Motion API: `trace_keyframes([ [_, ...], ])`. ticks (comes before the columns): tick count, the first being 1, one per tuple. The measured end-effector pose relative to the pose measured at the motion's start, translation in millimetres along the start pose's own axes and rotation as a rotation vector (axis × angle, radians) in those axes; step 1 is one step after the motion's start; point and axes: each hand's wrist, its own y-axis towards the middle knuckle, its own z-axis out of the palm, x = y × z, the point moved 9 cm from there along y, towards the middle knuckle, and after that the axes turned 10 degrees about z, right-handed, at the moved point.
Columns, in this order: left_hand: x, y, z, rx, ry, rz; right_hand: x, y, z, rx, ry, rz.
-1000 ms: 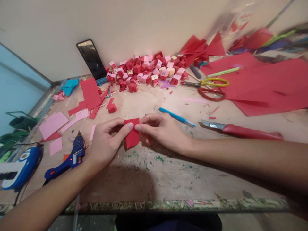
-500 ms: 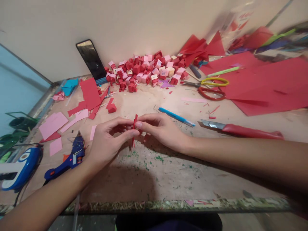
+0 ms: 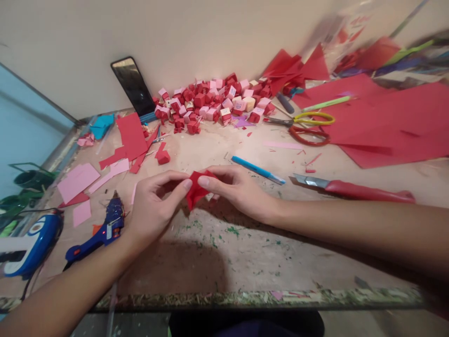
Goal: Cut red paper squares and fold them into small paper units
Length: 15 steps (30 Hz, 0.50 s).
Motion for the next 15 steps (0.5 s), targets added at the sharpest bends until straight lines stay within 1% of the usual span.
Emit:
trace_keyframes([
  [3,6.1,0.5,-11.0,-0.102,-0.004,-0.017,-2.4,0.7,-3.1,-0.061,-0.026,0.023],
  [5,7.2,0.5,-18.3,-0.171,0.035,-0.004,-6.0,2.2,-4.5,-0.076,-0.013,0.044],
  [8,6.7,0.4,-23.9,-0.226,0.093,0.010,-6.2,3.7,-5.5,-0.075,0.036,0.018],
  [10,8.6,0.3,-24.8,-0.238,0.099,-0.015,-3.9,3.8,-6.4,-0.077,0.052,-0.015],
  [12,11.7,0.7,-22.5,-0.223,0.053,-0.053,-3.2,3.6,-8.3,-0.092,0.059,-0.024],
  [15,16.2,2.1,-9.3,-0.119,-0.090,-0.114,-5.6,3.7,-10.9,-0.112,0.081,-0.004],
])
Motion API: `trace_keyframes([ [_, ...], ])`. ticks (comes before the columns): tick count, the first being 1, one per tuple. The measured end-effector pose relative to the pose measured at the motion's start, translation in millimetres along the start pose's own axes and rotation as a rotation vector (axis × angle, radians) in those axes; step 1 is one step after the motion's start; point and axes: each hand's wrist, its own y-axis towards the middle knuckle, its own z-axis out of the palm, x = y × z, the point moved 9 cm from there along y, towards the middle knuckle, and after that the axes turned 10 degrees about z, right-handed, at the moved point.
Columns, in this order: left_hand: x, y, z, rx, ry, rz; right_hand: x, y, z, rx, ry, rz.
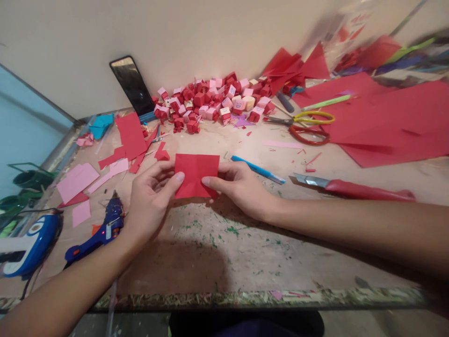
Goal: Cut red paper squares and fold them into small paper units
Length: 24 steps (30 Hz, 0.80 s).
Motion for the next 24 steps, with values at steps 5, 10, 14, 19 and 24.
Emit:
trace_keyframes([
  [5,2.7,-1.1,10.0,0.081,-0.033,-0.049,-2.4,0.5,0.9,0.021,0.032,0.004],
  [10,5.6,-1.4,3.9,0.014,-0.078,-0.070,-3.5,0.5,0.4,0.016,0.004,0.017],
  [14,8.5,-2.0,8.7,0.046,-0.160,-0.125,-0.1,0.6,1.5,0.040,0.017,-0.010],
  [19,9.6,-1.8,10.2,0.044,-0.142,-0.135,-2.5,0.7,1.5,0.037,0.029,0.005],
  [24,10.7,-1.8,7.6,0.015,-0.129,-0.117,-5.8,0.7,0.3,0.026,0.056,0.019],
])
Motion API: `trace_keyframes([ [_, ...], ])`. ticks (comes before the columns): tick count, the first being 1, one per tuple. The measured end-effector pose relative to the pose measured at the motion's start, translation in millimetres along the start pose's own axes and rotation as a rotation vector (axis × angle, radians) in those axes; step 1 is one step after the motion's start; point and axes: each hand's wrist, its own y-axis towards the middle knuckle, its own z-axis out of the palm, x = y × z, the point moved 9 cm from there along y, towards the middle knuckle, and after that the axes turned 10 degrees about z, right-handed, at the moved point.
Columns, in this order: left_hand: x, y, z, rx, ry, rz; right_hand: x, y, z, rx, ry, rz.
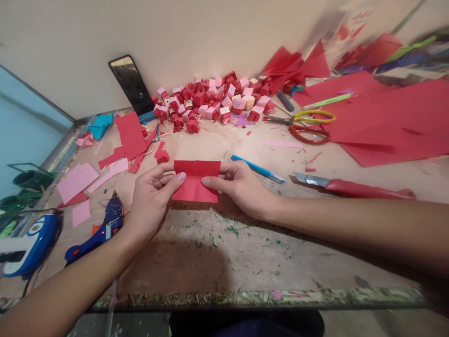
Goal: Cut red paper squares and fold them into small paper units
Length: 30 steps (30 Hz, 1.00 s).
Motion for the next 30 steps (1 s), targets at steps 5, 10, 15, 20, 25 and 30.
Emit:
trace_keyframes([
  [5,2.3,-1.8,-0.9,0.011,-0.049,-0.021,3.3,-2.1,0.1,-0.012,-0.011,0.001],
  [10,-2.0,-3.5,5.7,0.087,-0.180,-0.063,9.1,-5.0,0.2,-0.048,-0.122,-0.014],
  [15,0.2,-5.5,5.3,0.074,-0.150,-0.094,15.3,-5.5,3.4,-0.035,-0.203,-0.089],
  [20,-1.3,-0.9,-3.8,-0.014,-0.031,-0.010,9.4,-7.2,5.0,-0.015,-0.225,-0.028],
  [25,-15.4,1.5,-13.2,-0.112,0.101,0.145,9.2,-8.2,1.8,-0.025,-0.162,-0.033],
  [30,-12.7,0.0,-4.0,-0.017,0.152,0.127,8.2,-3.3,4.3,-0.018,-0.136,-0.046],
])
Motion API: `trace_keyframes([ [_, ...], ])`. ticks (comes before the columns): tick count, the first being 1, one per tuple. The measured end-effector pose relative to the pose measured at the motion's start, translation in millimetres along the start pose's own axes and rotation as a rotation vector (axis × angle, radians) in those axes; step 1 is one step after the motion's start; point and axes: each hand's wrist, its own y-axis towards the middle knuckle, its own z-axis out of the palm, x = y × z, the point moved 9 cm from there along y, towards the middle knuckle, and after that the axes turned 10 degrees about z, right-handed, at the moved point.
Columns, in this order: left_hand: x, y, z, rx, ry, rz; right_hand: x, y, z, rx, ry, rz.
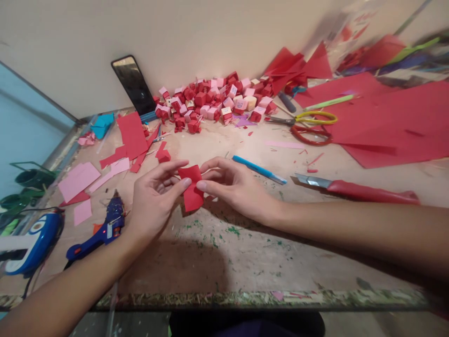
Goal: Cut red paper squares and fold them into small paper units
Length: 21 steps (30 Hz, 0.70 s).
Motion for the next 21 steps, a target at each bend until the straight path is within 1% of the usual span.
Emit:
trace_keyframes([
  [2,-3.7,0.1,0.6,-0.002,0.023,0.028,-0.4,0.9,1.9,0.008,-0.046,0.003],
  [4,-4.9,0.0,2.0,0.001,0.013,0.026,-0.6,1.0,1.3,-0.005,-0.104,0.005],
  [8,3.0,-1.6,5.0,0.020,-0.084,-0.058,-0.5,0.8,-2.5,-0.033,-0.095,-0.009],
  [11,8.3,-2.0,4.9,0.037,-0.075,-0.091,-0.8,1.3,-3.1,-0.030,-0.084,-0.025],
  [13,8.5,-1.4,5.0,0.052,-0.043,-0.079,-1.8,1.9,-3.1,-0.029,-0.093,-0.023],
  [21,4.2,-1.4,4.0,0.049,0.017,-0.035,-2.0,1.5,-2.5,-0.027,-0.106,-0.027],
])
